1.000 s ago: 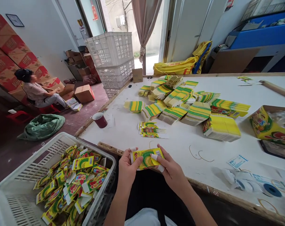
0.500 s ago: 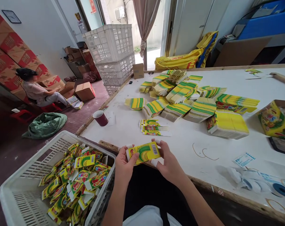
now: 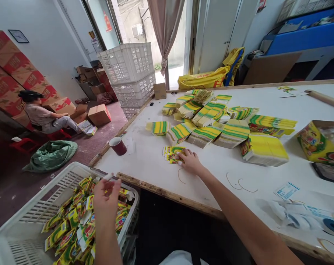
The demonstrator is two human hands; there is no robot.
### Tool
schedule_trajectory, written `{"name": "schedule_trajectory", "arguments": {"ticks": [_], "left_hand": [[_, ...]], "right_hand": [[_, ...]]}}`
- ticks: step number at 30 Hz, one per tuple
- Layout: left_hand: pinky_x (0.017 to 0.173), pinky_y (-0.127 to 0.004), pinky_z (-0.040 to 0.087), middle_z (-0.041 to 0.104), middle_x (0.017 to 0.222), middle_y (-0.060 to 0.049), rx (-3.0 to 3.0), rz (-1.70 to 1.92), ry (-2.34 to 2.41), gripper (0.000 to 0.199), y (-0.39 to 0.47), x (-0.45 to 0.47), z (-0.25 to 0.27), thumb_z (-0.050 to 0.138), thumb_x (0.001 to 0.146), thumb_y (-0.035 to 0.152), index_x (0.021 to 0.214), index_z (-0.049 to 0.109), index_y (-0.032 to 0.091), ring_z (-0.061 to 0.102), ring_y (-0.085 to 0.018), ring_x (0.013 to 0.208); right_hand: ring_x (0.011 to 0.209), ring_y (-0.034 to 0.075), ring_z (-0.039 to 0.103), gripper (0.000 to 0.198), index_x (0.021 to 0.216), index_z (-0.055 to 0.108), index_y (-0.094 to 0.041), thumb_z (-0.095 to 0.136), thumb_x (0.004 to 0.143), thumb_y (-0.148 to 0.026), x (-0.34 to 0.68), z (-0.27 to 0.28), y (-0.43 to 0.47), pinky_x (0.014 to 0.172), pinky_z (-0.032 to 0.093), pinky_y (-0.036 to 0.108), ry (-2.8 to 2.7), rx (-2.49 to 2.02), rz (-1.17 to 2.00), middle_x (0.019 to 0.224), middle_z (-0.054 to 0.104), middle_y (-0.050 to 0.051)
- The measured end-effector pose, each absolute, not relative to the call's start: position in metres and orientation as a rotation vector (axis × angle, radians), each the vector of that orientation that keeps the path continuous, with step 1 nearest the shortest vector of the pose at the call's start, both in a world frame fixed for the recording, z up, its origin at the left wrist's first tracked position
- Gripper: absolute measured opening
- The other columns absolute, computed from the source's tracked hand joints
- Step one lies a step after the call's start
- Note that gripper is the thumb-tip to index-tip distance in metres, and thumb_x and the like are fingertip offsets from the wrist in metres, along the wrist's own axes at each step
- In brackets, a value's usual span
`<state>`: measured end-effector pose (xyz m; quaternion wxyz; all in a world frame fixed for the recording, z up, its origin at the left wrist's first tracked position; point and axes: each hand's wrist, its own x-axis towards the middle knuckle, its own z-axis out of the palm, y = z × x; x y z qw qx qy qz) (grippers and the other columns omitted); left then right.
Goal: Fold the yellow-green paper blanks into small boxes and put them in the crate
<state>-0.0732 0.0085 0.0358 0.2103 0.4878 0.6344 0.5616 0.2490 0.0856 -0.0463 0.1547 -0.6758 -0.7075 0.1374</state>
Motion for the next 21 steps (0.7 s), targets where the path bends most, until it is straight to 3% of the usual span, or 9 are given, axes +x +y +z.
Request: {"name": "schedule_trajectory", "arguments": {"ticks": [8,13,18,21], "left_hand": [[0.073,-0.034,0.054,0.068,0.088,-0.007,1.606,1.055,1.379,0.033,-0.007,0.005,0.023,0.065,0.075,0.039,0.099,0.063,0.017,0.065,-0.019,0.075],[0.076,-0.034,0.053,0.070,0.096,-0.009,1.659,0.927,1.359,0.031,-0.013,0.012,0.027,0.062,0.079,0.039,0.101,0.061,0.017,0.066,-0.020,0.080],[0.075,-0.034,0.052,0.071,0.095,-0.008,1.671,0.877,1.387,0.031,-0.016,0.014,0.030,0.061,0.080,0.040,0.101,0.061,0.018,0.066,-0.021,0.081],[0.074,-0.035,0.051,0.071,0.084,-0.006,1.693,0.718,1.381,0.025,-0.017,0.014,0.027,0.060,0.080,0.041,0.091,0.064,0.019,0.065,-0.021,0.077]], "right_hand": [[0.134,0.029,0.041,0.053,0.123,0.060,-0.024,0.049,0.078,0.001,0.236,-0.053,-0.004,0.108,0.032,0.048,-2.166,-1.876,0.440,0.146,0.046,0.012],[0.108,0.022,0.059,0.053,0.112,0.063,-0.019,0.043,0.070,0.007,0.235,-0.048,-0.013,0.094,0.044,0.035,-2.040,-1.845,0.446,0.115,0.067,0.009],[0.095,0.026,0.058,0.045,0.103,0.059,-0.018,0.049,0.064,0.003,0.232,-0.048,-0.010,0.085,0.047,0.039,-1.828,-1.804,0.433,0.100,0.066,0.010],[0.089,0.025,0.059,0.045,0.106,0.048,-0.019,0.050,0.065,-0.002,0.230,-0.044,-0.016,0.080,0.049,0.040,-1.648,-1.766,0.433,0.092,0.063,0.007]]}}
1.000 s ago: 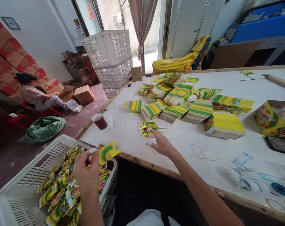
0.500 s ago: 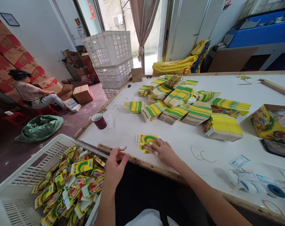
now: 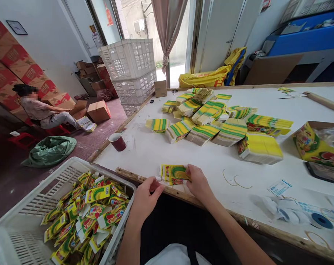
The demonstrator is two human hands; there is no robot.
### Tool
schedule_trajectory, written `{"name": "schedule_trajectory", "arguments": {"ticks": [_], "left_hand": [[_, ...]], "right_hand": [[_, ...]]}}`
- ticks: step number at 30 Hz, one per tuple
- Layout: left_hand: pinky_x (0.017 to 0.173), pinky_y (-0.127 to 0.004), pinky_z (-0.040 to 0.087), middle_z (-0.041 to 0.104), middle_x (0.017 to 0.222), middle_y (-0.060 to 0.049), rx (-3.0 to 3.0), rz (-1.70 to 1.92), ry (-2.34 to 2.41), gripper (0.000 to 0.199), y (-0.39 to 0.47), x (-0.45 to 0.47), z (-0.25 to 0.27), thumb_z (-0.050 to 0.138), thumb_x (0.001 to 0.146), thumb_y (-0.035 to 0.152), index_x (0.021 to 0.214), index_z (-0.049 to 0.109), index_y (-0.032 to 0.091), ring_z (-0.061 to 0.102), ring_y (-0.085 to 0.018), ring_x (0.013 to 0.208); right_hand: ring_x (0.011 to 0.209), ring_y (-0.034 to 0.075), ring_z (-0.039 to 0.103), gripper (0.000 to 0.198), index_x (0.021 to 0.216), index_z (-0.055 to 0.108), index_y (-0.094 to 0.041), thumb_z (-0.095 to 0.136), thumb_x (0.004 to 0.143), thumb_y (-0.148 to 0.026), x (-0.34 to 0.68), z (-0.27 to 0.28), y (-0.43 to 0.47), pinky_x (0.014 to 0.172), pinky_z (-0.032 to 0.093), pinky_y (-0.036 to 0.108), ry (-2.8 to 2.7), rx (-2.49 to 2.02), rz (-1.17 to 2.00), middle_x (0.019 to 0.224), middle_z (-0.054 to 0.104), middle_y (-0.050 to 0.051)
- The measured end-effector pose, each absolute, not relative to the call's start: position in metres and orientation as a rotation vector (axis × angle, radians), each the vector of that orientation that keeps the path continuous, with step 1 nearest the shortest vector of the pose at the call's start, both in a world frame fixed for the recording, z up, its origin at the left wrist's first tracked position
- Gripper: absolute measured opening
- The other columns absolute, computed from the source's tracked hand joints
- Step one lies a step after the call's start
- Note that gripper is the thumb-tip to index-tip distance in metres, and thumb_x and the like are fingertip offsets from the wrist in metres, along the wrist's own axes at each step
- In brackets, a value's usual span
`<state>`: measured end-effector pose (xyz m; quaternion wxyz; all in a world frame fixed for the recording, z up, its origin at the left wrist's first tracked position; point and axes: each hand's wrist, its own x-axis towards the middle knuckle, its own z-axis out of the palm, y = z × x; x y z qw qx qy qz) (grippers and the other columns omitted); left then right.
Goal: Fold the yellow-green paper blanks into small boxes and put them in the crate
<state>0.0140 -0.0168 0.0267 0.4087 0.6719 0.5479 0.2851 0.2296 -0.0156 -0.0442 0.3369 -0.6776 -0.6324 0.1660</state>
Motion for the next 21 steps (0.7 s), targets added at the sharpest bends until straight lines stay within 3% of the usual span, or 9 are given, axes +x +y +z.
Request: {"name": "schedule_trajectory", "arguments": {"ticks": [3,5,7,10,12,16,21], "left_hand": [[0.080,-0.038,0.051,0.072,0.093,-0.008,1.607,0.666,1.364,0.033,-0.017,0.020,0.019,0.073,0.069,0.039,0.094,0.065,0.019,0.066,-0.026,0.090],[0.091,-0.041,0.049,0.070,0.108,-0.010,1.447,0.837,1.227,0.057,-0.019,0.029,0.013,0.082,0.057,0.037,0.108,0.062,0.018,0.062,-0.030,0.106],[0.098,-0.043,0.046,0.067,0.116,-0.012,1.195,1.098,0.996,0.070,-0.024,0.038,0.007,0.083,0.056,0.046,0.116,0.059,0.019,0.059,-0.031,0.114],[0.095,-0.047,0.049,0.067,0.116,-0.014,0.755,1.378,0.782,0.068,-0.035,0.047,-0.001,0.063,0.069,0.067,0.117,0.061,0.020,0.060,-0.032,0.113],[0.091,-0.049,0.051,0.069,0.112,-0.014,0.615,1.399,0.738,0.066,-0.040,0.049,-0.006,0.056,0.073,0.070,0.115,0.063,0.020,0.062,-0.033,0.110],[0.091,-0.049,0.053,0.072,0.105,-0.013,0.737,1.298,0.680,0.057,-0.043,0.051,-0.009,0.069,0.068,0.061,0.107,0.069,0.020,0.065,-0.033,0.103],[0.084,-0.042,0.057,0.074,0.097,-0.010,0.801,1.416,0.733,0.042,-0.049,0.061,-0.001,0.071,0.071,0.053,0.096,0.073,0.021,0.068,-0.029,0.094]], "right_hand": [[0.073,0.018,0.060,0.041,0.107,0.038,-0.022,0.050,0.070,-0.009,0.221,-0.033,-0.029,0.068,0.052,0.033,-1.488,-1.690,0.490,0.082,0.058,0.000],[0.066,0.015,0.057,0.038,0.103,0.038,-0.023,0.051,0.070,-0.012,0.209,-0.022,-0.041,0.063,0.051,0.029,-1.377,-1.551,0.631,0.077,0.055,-0.003],[0.063,0.014,0.055,0.037,0.102,0.040,-0.024,0.055,0.069,-0.015,0.192,-0.013,-0.052,0.058,0.049,0.027,-1.272,-1.372,0.841,0.075,0.053,-0.005],[0.066,0.013,0.055,0.039,0.106,0.043,-0.024,0.057,0.070,-0.016,0.167,-0.009,-0.065,0.058,0.048,0.026,-1.123,-1.203,1.028,0.077,0.053,-0.004],[0.067,0.013,0.055,0.040,0.108,0.044,-0.025,0.057,0.071,-0.017,0.156,-0.011,-0.069,0.060,0.048,0.027,-1.025,-1.163,1.054,0.077,0.054,-0.004],[0.067,0.013,0.055,0.038,0.106,0.047,-0.026,0.060,0.071,-0.017,0.152,-0.012,-0.072,0.061,0.048,0.027,-0.951,-1.096,1.138,0.076,0.054,-0.004],[0.069,0.014,0.057,0.041,0.103,0.046,-0.025,0.063,0.067,-0.016,0.156,-0.006,-0.074,0.060,0.047,0.027,-0.936,-1.092,1.162,0.078,0.054,-0.005]]}}
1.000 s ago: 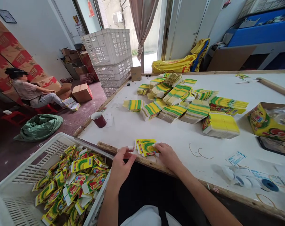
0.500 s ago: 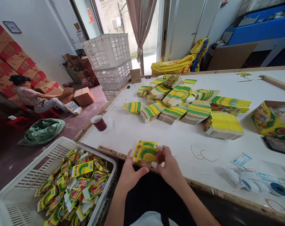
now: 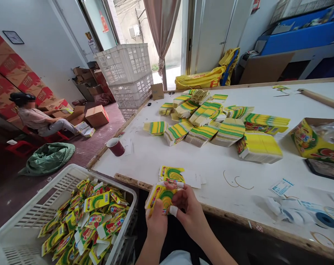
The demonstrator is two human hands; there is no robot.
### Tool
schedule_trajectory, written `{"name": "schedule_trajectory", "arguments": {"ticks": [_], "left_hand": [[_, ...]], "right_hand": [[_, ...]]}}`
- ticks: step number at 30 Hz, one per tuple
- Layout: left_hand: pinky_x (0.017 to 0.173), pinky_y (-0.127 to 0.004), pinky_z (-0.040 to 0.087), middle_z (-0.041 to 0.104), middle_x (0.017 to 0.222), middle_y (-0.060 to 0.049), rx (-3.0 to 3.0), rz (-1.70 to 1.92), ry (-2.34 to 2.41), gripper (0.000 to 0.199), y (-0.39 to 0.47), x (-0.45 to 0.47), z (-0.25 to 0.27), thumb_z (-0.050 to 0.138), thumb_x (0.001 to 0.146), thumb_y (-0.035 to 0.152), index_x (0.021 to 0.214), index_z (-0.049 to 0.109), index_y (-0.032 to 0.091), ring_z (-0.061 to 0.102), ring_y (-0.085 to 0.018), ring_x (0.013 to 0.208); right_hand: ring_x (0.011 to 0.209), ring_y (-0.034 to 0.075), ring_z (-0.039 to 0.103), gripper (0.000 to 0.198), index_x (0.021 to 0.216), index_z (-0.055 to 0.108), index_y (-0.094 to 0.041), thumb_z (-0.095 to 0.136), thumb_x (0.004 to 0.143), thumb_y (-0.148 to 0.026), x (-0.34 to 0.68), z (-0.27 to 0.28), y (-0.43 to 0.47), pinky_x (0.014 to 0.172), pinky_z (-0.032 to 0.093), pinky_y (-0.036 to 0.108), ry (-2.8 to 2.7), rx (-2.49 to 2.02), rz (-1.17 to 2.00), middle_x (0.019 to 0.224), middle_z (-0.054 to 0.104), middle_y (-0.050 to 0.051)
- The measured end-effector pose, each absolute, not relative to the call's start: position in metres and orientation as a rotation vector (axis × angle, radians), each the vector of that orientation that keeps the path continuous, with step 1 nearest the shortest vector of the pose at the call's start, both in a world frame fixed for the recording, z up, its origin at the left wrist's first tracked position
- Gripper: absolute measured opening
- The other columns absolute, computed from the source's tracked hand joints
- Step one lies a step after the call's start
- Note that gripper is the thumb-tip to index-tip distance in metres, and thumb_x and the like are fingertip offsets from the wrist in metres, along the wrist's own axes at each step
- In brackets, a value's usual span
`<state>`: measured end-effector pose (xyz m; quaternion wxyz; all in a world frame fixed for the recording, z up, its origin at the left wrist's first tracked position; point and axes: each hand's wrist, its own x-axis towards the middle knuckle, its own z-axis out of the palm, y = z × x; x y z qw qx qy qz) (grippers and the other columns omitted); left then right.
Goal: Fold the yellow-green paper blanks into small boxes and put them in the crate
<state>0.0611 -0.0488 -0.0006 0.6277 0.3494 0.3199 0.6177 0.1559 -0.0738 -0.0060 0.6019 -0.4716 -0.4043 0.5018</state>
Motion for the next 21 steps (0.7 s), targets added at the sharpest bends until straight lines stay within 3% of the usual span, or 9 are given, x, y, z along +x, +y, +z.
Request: {"name": "schedule_trajectory", "arguments": {"ticks": [4,8,16,19,21], "left_hand": [[0.077,-0.034,0.058,0.073,0.091,-0.006,0.694,1.562,0.805,0.040,-0.053,0.064,0.003,0.072,0.069,0.055,0.093,0.072,0.022,0.067,-0.025,0.091],[0.078,-0.037,0.057,0.069,0.091,-0.006,0.644,1.535,0.784,0.043,-0.049,0.060,0.011,0.072,0.067,0.056,0.093,0.070,0.022,0.067,-0.024,0.087],[0.064,-0.025,0.052,0.050,0.069,0.001,0.614,1.474,0.637,0.038,-0.039,0.055,0.027,0.070,0.067,0.056,0.078,0.062,0.021,0.050,-0.013,0.065],[0.056,-0.019,0.047,0.045,0.065,0.004,0.600,1.569,0.784,0.050,-0.034,0.053,0.018,0.072,0.059,0.068,0.072,0.058,0.021,0.044,-0.010,0.058],[0.058,-0.020,0.048,0.050,0.068,0.004,0.670,1.570,0.857,0.062,-0.031,0.052,0.012,0.068,0.052,0.078,0.078,0.062,0.022,0.048,-0.011,0.061]], "right_hand": [[0.063,0.012,0.051,0.031,0.092,0.042,-0.024,0.063,0.070,-0.018,0.147,-0.002,-0.079,0.057,0.042,0.025,-0.938,-1.150,1.075,0.074,0.050,-0.005],[0.060,0.011,0.046,0.028,0.089,0.039,-0.024,0.060,0.071,-0.021,0.142,0.003,-0.083,0.054,0.039,0.024,-0.968,-1.135,1.102,0.071,0.048,-0.006],[0.067,0.012,0.048,0.024,0.087,0.041,-0.024,0.058,0.070,-0.018,0.135,0.012,-0.090,0.062,0.042,0.025,-1.044,-1.105,1.128,0.076,0.049,-0.004],[0.068,0.013,0.046,0.025,0.091,0.047,-0.023,0.058,0.070,-0.015,0.132,0.009,-0.092,0.063,0.041,0.025,-1.176,-1.123,1.119,0.078,0.051,-0.003],[0.067,0.013,0.044,0.022,0.089,0.050,-0.023,0.059,0.070,-0.016,0.136,0.007,-0.089,0.062,0.040,0.024,-1.200,-1.128,1.126,0.077,0.051,-0.004]]}}
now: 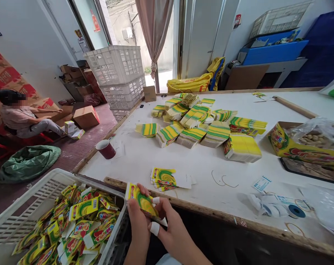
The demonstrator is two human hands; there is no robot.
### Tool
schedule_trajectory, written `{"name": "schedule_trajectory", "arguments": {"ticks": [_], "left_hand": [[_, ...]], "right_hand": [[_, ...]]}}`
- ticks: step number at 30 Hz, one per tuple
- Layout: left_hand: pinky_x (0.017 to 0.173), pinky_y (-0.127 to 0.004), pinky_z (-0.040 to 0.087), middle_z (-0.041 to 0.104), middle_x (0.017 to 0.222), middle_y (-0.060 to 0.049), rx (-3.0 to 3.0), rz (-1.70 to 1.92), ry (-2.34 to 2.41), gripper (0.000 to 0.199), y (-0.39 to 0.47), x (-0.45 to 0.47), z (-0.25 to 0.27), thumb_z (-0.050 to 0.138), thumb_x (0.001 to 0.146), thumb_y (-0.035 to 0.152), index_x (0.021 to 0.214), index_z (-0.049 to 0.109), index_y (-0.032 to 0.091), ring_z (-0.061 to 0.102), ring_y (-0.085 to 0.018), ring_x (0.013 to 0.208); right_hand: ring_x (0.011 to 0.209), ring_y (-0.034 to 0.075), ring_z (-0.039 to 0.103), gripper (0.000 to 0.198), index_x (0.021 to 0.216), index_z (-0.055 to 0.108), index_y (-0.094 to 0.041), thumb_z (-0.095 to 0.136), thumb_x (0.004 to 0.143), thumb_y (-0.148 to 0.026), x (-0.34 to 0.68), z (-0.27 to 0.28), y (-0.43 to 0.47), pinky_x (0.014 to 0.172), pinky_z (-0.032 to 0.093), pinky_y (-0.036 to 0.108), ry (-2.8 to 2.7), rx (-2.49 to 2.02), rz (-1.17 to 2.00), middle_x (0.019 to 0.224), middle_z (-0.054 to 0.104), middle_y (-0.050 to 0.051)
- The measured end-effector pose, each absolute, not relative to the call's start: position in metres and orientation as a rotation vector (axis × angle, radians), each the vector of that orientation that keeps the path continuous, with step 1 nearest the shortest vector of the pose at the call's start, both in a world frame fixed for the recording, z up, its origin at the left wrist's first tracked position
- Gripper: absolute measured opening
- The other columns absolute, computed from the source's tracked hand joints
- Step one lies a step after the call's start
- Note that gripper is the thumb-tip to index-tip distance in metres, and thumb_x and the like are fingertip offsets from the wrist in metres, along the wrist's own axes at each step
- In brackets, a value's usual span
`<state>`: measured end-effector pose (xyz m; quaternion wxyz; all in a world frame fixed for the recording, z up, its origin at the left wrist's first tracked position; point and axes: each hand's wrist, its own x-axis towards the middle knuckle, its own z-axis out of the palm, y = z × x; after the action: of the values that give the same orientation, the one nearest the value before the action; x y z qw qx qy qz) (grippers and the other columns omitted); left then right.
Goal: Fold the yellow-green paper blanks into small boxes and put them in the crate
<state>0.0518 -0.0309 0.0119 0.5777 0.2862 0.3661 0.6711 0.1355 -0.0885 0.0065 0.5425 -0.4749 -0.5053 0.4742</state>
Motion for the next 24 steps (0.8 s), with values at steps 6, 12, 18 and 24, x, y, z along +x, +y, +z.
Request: {"name": "schedule_trajectory", "arguments": {"ticks": [6,12,18,24], "left_hand": [[0.085,-0.032,0.052,0.070,0.098,-0.004,0.920,1.348,0.808,0.064,-0.028,0.052,0.010,0.076,0.055,0.067,0.102,0.068,0.024,0.063,-0.022,0.094],[0.076,-0.032,0.055,0.075,0.081,-0.004,1.046,1.223,0.985,0.026,-0.030,0.049,0.009,0.076,0.071,0.040,0.084,0.073,0.017,0.068,-0.021,0.079],[0.101,-0.043,0.044,0.064,0.124,-0.013,1.333,1.394,0.900,0.060,-0.030,0.033,0.032,0.074,0.070,0.049,0.121,0.059,0.022,0.057,-0.030,0.118],[0.102,-0.049,0.042,0.063,0.120,-0.009,1.686,0.833,1.065,0.089,-0.034,0.029,0.045,0.091,0.039,0.022,0.122,0.058,0.025,0.055,-0.035,0.116]], "right_hand": [[0.071,0.015,0.054,0.014,0.088,0.058,-0.022,0.062,0.077,-0.029,0.168,0.005,-0.071,0.070,0.046,0.028,-1.047,-1.091,1.071,0.078,0.059,-0.001],[0.065,0.016,0.057,0.014,0.078,0.063,-0.021,0.061,0.080,-0.034,0.186,0.005,-0.071,0.061,0.050,0.028,-1.042,-1.109,1.062,0.072,0.063,0.000],[0.075,0.021,0.060,0.022,0.082,0.071,-0.027,0.052,0.083,-0.016,0.225,0.006,-0.072,0.070,0.049,0.036,-1.477,-1.385,0.330,0.078,0.070,0.004],[0.103,0.020,0.061,0.039,0.096,0.069,-0.038,0.048,0.086,-0.006,0.217,0.013,-0.083,0.113,0.027,0.050,-1.955,-1.238,0.107,0.090,0.074,-0.003]]}}
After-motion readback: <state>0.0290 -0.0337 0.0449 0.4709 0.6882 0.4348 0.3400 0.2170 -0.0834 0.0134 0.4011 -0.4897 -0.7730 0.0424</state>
